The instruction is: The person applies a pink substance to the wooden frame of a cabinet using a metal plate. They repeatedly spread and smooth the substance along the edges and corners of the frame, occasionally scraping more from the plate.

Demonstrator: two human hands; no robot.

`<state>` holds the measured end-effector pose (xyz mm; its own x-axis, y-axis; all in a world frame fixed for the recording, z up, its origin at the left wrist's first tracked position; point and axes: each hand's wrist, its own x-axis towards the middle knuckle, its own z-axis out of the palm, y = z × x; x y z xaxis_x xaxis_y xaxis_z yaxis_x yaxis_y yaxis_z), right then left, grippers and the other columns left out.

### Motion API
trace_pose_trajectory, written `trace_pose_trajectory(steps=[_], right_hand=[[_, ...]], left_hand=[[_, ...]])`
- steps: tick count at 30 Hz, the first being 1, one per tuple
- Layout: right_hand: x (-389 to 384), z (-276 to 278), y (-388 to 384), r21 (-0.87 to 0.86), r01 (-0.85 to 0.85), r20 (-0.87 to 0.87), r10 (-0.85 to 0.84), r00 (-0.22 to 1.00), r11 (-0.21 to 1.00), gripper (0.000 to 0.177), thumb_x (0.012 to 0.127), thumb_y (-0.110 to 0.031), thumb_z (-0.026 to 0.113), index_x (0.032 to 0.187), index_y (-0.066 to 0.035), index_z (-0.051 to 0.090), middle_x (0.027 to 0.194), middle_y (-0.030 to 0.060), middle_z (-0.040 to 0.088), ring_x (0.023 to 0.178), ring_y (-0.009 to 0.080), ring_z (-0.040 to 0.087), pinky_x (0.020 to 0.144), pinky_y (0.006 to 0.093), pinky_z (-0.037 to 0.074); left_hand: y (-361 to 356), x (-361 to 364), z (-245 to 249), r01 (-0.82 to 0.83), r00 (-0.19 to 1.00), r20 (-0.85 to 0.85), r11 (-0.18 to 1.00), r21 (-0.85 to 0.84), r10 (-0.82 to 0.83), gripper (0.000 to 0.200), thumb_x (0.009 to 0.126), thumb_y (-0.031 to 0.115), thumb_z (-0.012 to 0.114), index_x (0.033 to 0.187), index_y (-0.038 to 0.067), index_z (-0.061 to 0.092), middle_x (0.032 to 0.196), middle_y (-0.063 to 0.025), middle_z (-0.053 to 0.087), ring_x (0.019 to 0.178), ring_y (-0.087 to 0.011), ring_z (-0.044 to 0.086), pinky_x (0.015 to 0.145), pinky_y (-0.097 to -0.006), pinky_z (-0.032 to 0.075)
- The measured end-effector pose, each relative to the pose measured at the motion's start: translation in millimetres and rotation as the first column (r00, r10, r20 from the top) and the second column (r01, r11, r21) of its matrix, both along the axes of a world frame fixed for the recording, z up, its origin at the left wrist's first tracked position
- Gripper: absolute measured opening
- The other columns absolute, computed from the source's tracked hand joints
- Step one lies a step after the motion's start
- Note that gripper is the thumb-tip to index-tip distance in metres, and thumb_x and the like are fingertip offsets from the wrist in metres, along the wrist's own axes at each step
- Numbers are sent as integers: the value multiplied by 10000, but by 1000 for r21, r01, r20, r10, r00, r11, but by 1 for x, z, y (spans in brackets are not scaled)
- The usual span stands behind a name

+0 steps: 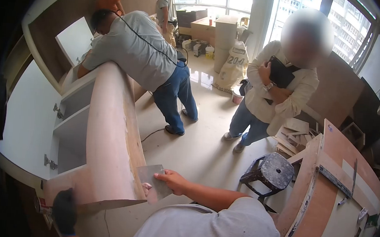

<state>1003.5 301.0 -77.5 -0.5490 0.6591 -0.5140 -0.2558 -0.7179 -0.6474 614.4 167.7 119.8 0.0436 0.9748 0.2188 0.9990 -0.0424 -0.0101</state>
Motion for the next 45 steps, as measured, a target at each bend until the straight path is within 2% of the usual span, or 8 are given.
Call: trace_pose_trajectory(steps=[8,16,22,26,30,31,40,45], right_hand=[[-7,-17,9,10,-104,-40,104,994,995,346,1010,-271,618,1291,-74,571,1147,71,684,1006,195,693,869,397,588],[14,-26,13,95,-166,-16,169,986,982,329,1007,-283,623,1255,-68,605,1125,60,686,982,177,676,857,368,567],[19,-23,-5,112,-71,31,68,997,991,313,986,-277,661,1208,-59,623,1093,58,699,947,170,678,824,350,565],[16,4,-36,176,-152,269,101,958,973,260,976,-268,670,1107,-44,652,974,62,709,828,155,687,736,291,567],[-16,-12,-74,237,-35,29,29,999,971,310,975,-199,634,1211,1,610,1072,109,694,932,198,686,795,347,579],[-28,-18,-89,260,25,45,-38,998,965,316,973,-188,620,1217,11,598,1088,124,683,939,221,685,796,352,577],[-87,-11,-149,212,99,-71,-86,994,972,325,982,-169,607,1259,-2,575,1139,134,683,1011,246,685,888,408,572],[-131,3,-167,103,86,-140,-71,988,991,352,987,-206,606,1281,-21,548,1150,129,668,1008,258,685,897,432,574]], left_hand=[[0,116,28,363,930,-120,914,183,-346,337,870,61,602,1198,2,656,1041,-227,686,922,-406,655,815,-485,537],[-65,-33,-76,-483,844,463,759,437,271,368,943,93,497,1266,-21,631,1178,-224,662,1070,-386,625,951,-466,485],[-157,-164,-158,-839,476,866,372,396,153,405,998,117,419,1317,-39,612,1281,-222,643,1181,-372,602,1052,-452,447],[-188,-204,-194,-677,716,632,517,524,297,390,1011,137,434,1272,-70,637,1274,-225,657,1181,-345,614,1054,-433,455],[-176,-169,-162,-521,763,5,611,596,646,243,964,104,544,1130,18,700,1069,-195,705,990,-335,661,910,-438,499],[-166,-163,-146,-740,622,734,510,438,273,273,974,202,602,1141,-2,674,1039,-193,706,960,-339,674,861,-419,513],[-112,-197,-132,-672,701,659,561,483,271,289,964,216,593,1137,-6,656,1034,-209,700,972,-341,681,855,-389,513],[-122,-88,-104,-443,512,848,804,396,-136,235,965,180,619,1132,19,657,1002,-171,692,947,-292,678,831,-366,513]])
